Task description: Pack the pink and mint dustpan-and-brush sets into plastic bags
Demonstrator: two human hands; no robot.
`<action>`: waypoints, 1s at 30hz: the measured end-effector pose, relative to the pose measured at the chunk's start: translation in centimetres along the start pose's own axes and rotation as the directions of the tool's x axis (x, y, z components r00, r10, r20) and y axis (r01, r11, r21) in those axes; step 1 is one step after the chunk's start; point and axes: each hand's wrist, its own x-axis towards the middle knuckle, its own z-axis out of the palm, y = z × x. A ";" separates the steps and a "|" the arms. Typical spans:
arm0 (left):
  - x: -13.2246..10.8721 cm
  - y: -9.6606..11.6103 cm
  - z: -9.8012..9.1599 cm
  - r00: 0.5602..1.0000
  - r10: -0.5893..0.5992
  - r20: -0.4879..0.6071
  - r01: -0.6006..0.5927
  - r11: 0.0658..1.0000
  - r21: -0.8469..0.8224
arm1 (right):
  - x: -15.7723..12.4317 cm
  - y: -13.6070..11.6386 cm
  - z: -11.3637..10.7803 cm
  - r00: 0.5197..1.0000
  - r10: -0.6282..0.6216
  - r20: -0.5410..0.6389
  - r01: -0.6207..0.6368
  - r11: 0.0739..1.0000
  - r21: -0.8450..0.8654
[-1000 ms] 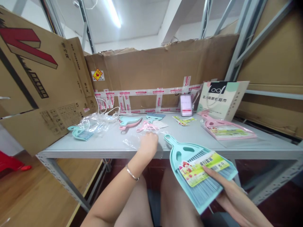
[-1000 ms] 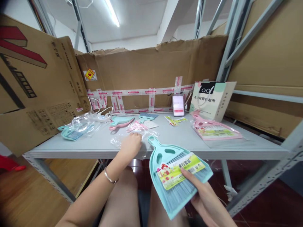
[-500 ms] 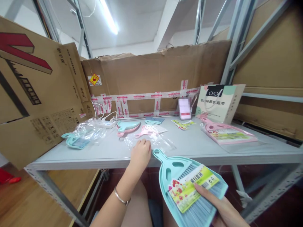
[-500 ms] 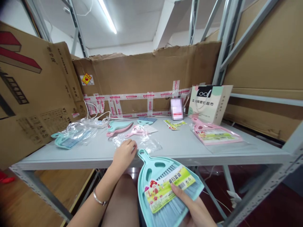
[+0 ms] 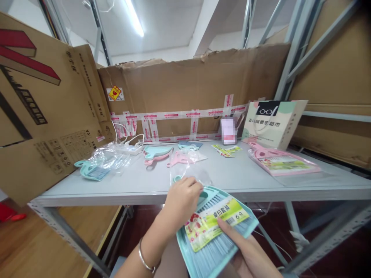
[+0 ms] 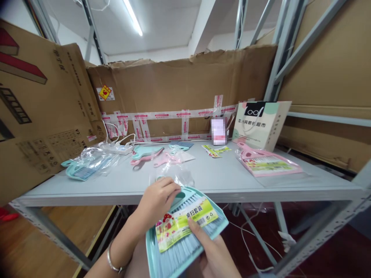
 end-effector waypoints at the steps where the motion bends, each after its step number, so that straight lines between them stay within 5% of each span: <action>1: -0.1 -0.3 -0.2 1.000 -0.015 -0.005 0.015 0.999 -0.032 | 0.1 0.1 0.1 1.000 -0.004 -0.015 0.004 1.000 0.019; 8: -1.0 -2.3 -2.1 0.989 -0.149 -0.019 0.139 0.954 -0.267 | 0.3 0.1 0.1 0.999 -0.025 -0.047 0.027 0.998 0.054; 13: 0.0 -2.2 -1.5 0.996 -0.091 0.021 0.093 0.947 -0.306 | -0.3 0.5 0.5 0.998 0.026 0.060 -0.024 0.999 -0.036; 20: -1.3 -2.9 -2.5 0.998 -0.050 0.028 0.057 0.908 -0.416 | 0.5 -0.2 0.1 0.996 -0.059 -0.069 0.064 0.995 0.074; 30: -1.0 -1.8 -1.6 0.987 0.101 0.122 -0.038 0.897 -0.441 | 0.5 1.2 1.0 0.999 -0.047 0.008 0.046 0.997 0.061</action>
